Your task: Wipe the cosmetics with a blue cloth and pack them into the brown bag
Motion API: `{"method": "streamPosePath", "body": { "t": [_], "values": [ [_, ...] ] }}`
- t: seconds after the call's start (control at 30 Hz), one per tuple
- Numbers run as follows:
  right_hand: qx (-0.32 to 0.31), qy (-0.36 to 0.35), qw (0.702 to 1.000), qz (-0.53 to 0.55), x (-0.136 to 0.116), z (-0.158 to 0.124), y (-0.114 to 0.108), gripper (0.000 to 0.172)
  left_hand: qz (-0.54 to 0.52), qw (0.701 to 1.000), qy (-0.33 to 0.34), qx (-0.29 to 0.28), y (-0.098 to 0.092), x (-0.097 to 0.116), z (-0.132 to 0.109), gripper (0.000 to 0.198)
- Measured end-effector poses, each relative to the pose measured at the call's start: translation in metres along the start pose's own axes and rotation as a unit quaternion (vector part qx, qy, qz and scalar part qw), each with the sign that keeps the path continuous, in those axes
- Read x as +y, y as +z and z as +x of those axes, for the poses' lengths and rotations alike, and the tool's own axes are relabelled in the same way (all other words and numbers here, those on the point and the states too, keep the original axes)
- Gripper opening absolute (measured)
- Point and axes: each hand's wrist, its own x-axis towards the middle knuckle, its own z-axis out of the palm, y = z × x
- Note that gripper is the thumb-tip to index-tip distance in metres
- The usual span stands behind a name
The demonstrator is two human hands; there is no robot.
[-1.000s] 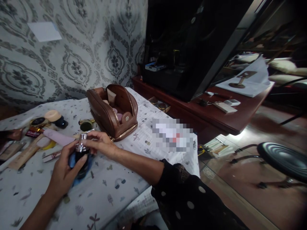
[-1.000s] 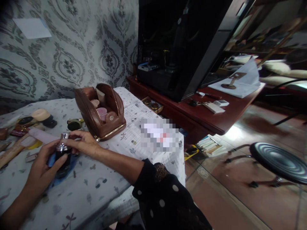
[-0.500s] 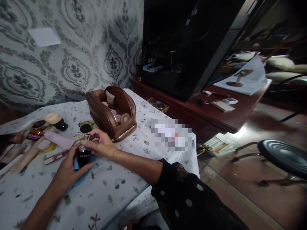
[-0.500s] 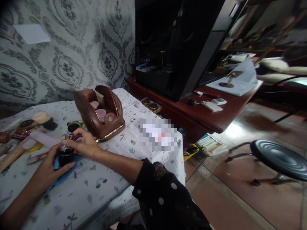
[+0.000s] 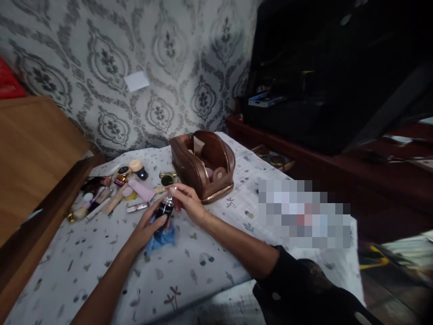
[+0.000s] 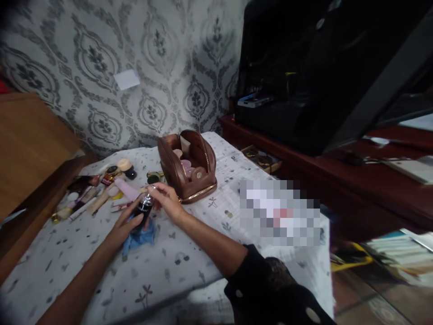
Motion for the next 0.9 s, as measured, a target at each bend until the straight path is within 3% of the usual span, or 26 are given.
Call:
{"method": "streamPosePath", "body": {
  "t": [0.27, 0.5, 0.63, 0.7, 0.83, 0.9],
  "values": [
    [-0.007, 0.010, 1.000, 0.029, -0.006, -0.001, 0.001, 0.046, -0.050, 0.998, -0.015, 0.040, 0.003, -0.013, 0.004, 0.075],
    [-0.037, 0.016, 0.999, 0.017, 0.012, 0.002, 0.003, 0.057, 0.074, 0.969, 0.034, 0.235, 0.013, -0.009, 0.012, 0.066],
    [-0.032, -0.011, 0.998, 0.058, 0.019, 0.003, 0.006, 0.055, 0.178, 0.959, 0.064, 0.211, 0.006, 0.002, 0.016, 0.052],
    [-0.028, -0.011, 0.997, 0.072, 0.017, 0.003, 0.008, 0.057, 0.244, 0.942, 0.085, 0.212, -0.004, 0.012, 0.017, 0.047],
    [-0.049, 0.023, 0.997, 0.049, 0.012, -0.001, 0.013, 0.053, 0.330, 0.877, 0.188, 0.295, -0.019, 0.040, 0.017, 0.035],
    [-0.064, 0.044, 0.996, 0.045, 0.010, -0.003, 0.013, 0.050, 0.367, 0.851, 0.254, 0.277, -0.020, 0.049, 0.020, 0.032]
  ]
}}
